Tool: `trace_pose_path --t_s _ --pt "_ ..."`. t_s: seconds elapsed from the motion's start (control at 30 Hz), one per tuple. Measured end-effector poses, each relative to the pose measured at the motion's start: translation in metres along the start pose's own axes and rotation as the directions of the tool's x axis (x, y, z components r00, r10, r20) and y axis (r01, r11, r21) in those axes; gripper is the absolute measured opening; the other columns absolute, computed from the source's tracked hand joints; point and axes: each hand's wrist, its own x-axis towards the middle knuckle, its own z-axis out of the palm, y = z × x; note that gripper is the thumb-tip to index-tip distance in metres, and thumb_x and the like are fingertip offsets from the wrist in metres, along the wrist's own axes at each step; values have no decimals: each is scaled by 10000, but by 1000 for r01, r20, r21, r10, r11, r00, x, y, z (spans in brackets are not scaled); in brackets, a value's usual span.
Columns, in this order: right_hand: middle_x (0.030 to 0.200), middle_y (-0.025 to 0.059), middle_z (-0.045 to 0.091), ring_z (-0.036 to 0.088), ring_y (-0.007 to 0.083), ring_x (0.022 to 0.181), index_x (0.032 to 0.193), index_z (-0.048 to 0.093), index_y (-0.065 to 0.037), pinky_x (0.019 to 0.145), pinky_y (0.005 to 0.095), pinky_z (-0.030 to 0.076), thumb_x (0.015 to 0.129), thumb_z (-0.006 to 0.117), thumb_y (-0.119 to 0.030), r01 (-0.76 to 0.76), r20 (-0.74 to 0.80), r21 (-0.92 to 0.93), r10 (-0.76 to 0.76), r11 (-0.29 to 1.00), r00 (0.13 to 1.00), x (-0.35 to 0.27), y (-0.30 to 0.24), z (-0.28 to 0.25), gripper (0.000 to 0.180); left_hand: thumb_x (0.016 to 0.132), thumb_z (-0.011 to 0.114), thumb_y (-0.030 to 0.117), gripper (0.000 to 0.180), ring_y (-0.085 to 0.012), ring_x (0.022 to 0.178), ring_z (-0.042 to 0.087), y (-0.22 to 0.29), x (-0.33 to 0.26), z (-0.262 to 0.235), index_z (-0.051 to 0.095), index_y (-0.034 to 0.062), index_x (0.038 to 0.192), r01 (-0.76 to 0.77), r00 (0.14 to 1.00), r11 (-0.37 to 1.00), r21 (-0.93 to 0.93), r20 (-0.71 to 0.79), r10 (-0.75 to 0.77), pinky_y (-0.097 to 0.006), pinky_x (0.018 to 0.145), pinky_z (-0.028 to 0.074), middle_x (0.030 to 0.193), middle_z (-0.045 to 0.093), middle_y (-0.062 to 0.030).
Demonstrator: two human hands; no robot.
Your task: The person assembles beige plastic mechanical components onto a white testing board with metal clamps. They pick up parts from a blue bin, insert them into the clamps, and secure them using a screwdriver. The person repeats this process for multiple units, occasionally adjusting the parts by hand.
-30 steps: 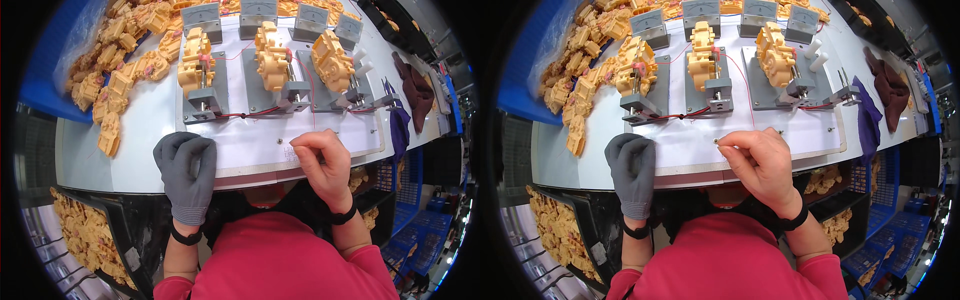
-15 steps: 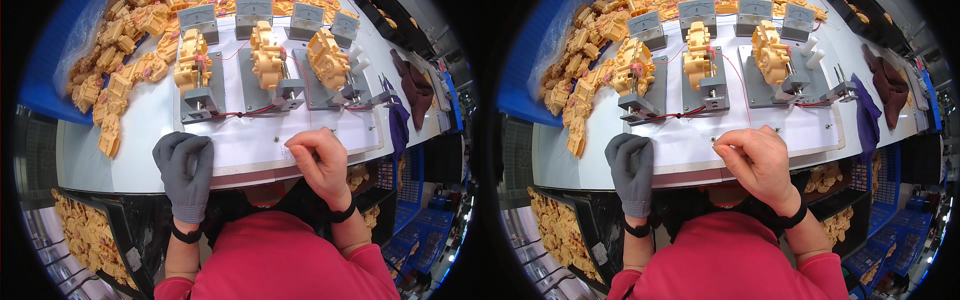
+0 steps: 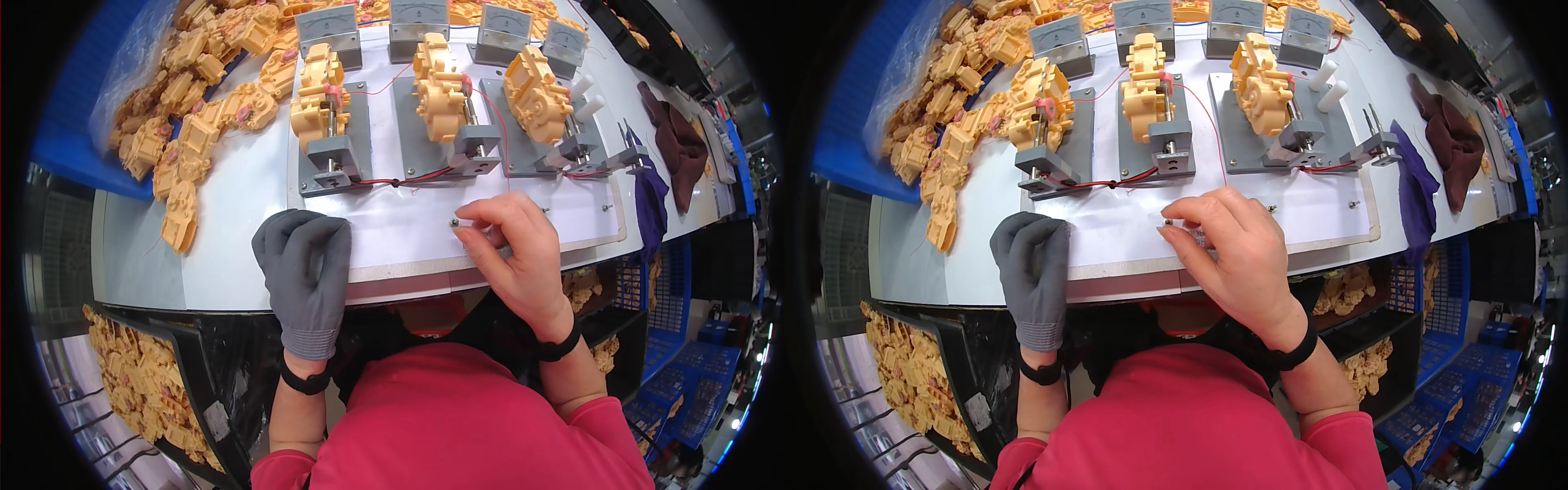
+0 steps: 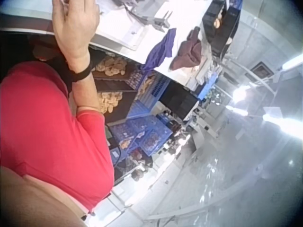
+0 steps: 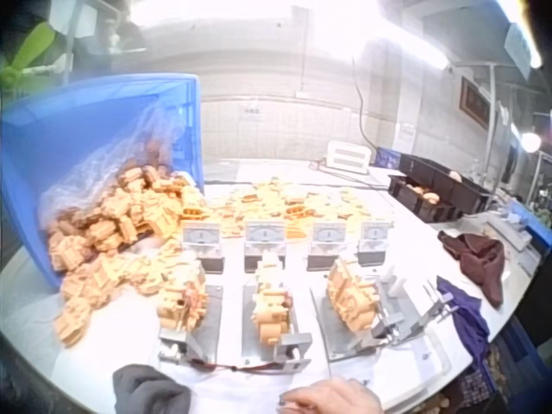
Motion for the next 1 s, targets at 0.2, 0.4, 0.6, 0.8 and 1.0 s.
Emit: trace_pose_path --t_s 0.2,0.4,0.6,0.8,1.0 --pt "873 36 622 607 231 779 932 675 -104 690 353 440 822 740 -98 57 43 -86 -54 995 998 1 3 2 128 822 731 76 117 -279 1064 516 -1 -1 1 692 59 931 12 1000 1000 -3 -7 -12 -396 957 400 985 623 -75" --pt "863 31 622 612 234 786 927 675 -104 691 355 442 830 730 -97 63 38 -101 -60 993 997 1 5 3 111 822 729 76 110 -278 1062 515 0 -1 1 694 58 925 14 1000 1000 0 -4 -14 -392 953 400 981 621 -76" --pt "854 27 618 610 226 768 927 677 -106 677 350 438 829 733 -100 87 32 -120 -84 989 996 2 5 3 112 827 725 82 96 -279 1054 504 6 2 0 690 52 912 53 999 998 24 7 -53 -394 937 402 973 614 -82" --pt "850 26 618 611 225 769 924 679 -106 676 350 436 829 733 -99 89 24 -117 -86 989 996 2 4 3 110 829 723 84 92 -280 1058 503 6 2 1 691 51 909 55 998 998 27 1 -55 -394 939 397 975 614 -83" --pt "850 29 621 613 230 776 924 677 -106 680 355 441 826 733 -101 78 24 -109 -76 991 997 1 3 5 113 821 727 65 105 -280 1050 516 3 1 0 695 50 920 40 999 999 37 -11 -40 -392 941 405 984 612 -83"
